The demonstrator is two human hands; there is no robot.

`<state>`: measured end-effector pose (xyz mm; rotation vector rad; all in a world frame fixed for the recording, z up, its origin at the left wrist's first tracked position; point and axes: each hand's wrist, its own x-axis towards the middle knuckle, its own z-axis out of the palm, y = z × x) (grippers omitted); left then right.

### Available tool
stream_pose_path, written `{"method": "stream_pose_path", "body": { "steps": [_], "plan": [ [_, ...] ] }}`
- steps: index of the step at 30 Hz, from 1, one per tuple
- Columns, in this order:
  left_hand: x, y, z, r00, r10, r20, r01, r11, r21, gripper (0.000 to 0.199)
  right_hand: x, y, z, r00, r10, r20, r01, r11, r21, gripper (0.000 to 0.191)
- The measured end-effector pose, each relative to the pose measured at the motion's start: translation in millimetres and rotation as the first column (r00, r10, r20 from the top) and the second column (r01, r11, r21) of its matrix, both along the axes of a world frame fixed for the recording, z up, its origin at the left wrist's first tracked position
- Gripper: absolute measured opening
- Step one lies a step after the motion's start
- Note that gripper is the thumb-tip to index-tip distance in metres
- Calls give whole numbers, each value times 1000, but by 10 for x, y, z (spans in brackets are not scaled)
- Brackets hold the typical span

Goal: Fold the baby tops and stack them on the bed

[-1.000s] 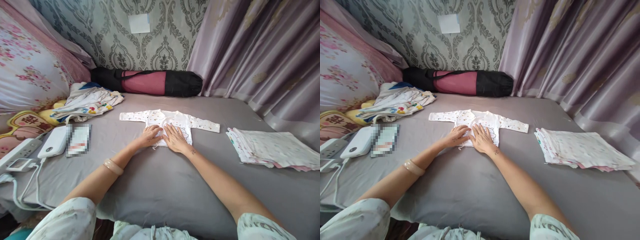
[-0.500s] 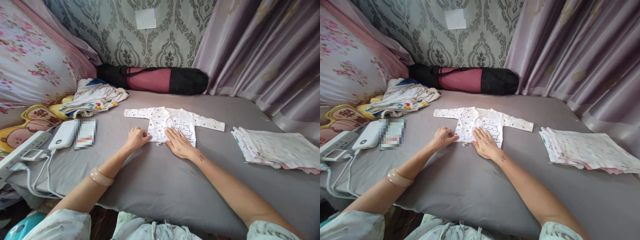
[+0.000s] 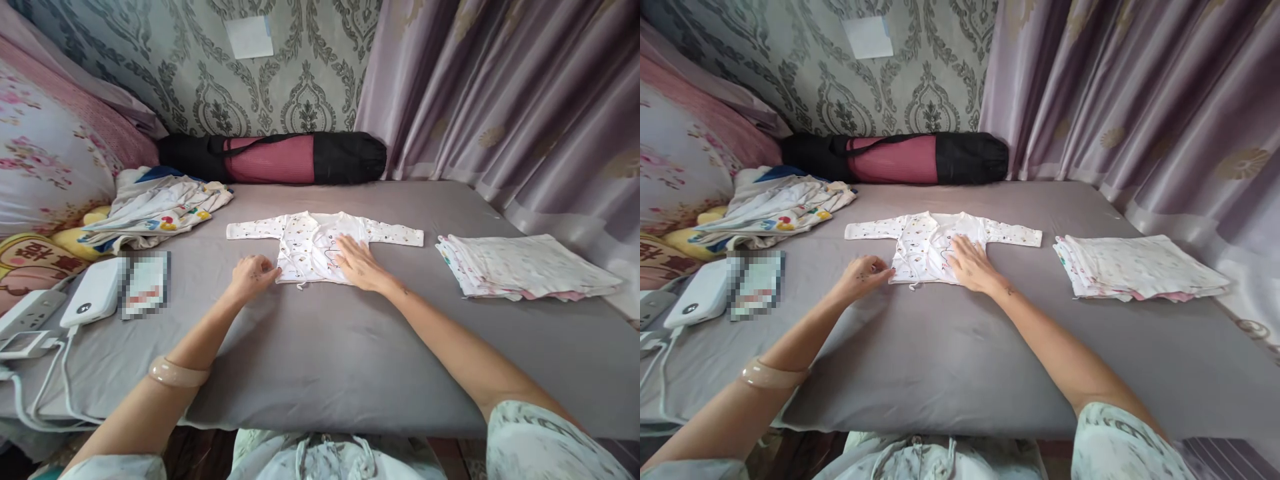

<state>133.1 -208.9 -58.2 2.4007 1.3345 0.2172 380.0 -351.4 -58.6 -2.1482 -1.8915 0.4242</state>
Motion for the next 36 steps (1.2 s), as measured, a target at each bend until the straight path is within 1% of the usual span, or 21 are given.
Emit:
{"method": "stream_pose_path", "body": {
  "steps": [1,2,4,5,6,7,9,10,12,14,15,17,19,22,25,28,33,36],
  "plan": [
    [39,-9,-20,1000,-16,19,14,996,93,25,75,-2,-18,996,-74,56,73,997,14,73],
    [93,-25,-45,996,-68,49,59,983,172,25,139,-3,-47,987,-124,105,122,992,20,73],
    [233,-71,-97,958,-266,105,233,939,255,28,215,0,-123,974,-155,166,157,988,4,75],
    [310,-98,-118,923,-369,112,330,906,265,31,227,2,-162,972,-153,179,159,987,-15,76],
    [386,-125,-131,889,-448,98,411,873,262,35,227,2,-195,971,-150,184,159,987,-34,78],
    [457,-149,-132,865,-497,71,467,848,249,38,218,0,-219,972,-149,183,161,986,-51,78],
    [581,-181,-93,844,-536,-15,527,824,207,41,193,-4,-232,971,-151,183,167,983,-74,78],
    [637,-187,-55,845,-532,-56,532,825,190,41,185,-3,-217,970,-149,189,167,983,-78,77],
    [745,-185,36,865,-487,-124,502,845,184,35,180,21,-155,969,-141,204,156,986,-58,73],
    [858,-174,104,888,-432,-158,458,862,216,31,186,95,-69,972,-132,193,134,991,2,65],
    [915,-169,112,893,-419,-162,447,862,238,31,187,154,-28,978,-121,167,117,992,38,63],
    [1016,-167,66,886,-435,-160,463,842,276,33,180,317,31,993,-85,76,79,994,77,61],
    [1085,-179,-48,879,-449,-158,476,830,291,40,158,519,49,999,-31,-23,32,997,66,62],
    [1121,-219,-238,900,-405,-158,434,863,257,56,101,830,19,995,44,-86,-41,999,34,64],
    [1113,-259,-336,918,-366,-154,393,893,222,57,38,1098,-19,993,112,-40,-112,994,6,64],
    [1104,-280,-349,923,-360,-139,383,897,222,57,-3,1318,-34,988,149,28,-147,988,-53,63],
    [1103,-292,-363,927,-360,-106,375,891,256,58,-12,1620,-46,989,109,102,-97,988,-118,63],
    [1104,-289,-392,930,-353,-102,367,889,273,59,-5,1742,-91,988,85,126,-70,990,-119,63]
  ]
}}
